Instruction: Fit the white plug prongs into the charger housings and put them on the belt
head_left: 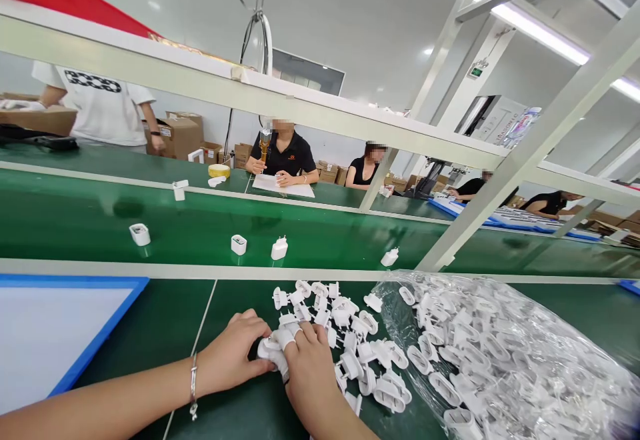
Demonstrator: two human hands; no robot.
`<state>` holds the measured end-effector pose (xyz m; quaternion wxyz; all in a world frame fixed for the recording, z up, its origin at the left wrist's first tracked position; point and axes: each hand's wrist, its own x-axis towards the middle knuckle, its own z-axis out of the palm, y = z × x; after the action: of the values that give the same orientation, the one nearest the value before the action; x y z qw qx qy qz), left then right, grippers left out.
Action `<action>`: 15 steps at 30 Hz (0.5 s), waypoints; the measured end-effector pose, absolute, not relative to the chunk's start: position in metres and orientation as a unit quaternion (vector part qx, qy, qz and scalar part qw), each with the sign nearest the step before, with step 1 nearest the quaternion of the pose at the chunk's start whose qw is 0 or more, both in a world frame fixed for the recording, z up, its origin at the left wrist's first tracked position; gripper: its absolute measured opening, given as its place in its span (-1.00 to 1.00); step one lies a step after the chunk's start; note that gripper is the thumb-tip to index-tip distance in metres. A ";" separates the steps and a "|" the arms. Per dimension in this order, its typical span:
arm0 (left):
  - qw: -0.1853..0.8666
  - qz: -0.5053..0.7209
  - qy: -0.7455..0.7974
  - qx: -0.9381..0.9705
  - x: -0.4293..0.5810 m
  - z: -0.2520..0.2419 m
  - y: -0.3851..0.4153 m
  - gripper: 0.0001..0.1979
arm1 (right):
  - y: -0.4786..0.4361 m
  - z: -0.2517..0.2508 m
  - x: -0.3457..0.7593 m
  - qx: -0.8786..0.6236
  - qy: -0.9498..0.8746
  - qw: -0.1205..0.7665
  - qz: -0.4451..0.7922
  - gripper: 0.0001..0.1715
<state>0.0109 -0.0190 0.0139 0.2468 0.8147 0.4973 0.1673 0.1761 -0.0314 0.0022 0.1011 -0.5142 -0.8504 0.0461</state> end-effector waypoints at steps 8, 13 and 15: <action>0.117 0.133 0.606 0.776 -0.056 0.047 0.047 -0.80 | -0.007 0.015 0.222 -0.563 -0.772 0.283 0.089 -0.69; 0.027 0.116 0.722 0.682 -0.133 0.054 0.119 -0.61 | 0.006 0.013 0.236 -0.619 -0.777 0.109 0.013 -0.65; 0.016 0.102 0.748 0.656 -0.147 0.051 0.131 -0.62 | 0.005 0.006 0.232 -0.593 -0.801 0.080 0.016 -0.66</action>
<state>-0.1467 0.1311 0.0506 0.0160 0.6559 0.7477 0.1020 0.2319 0.0050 0.0058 0.0805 -0.5935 -0.8007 0.0156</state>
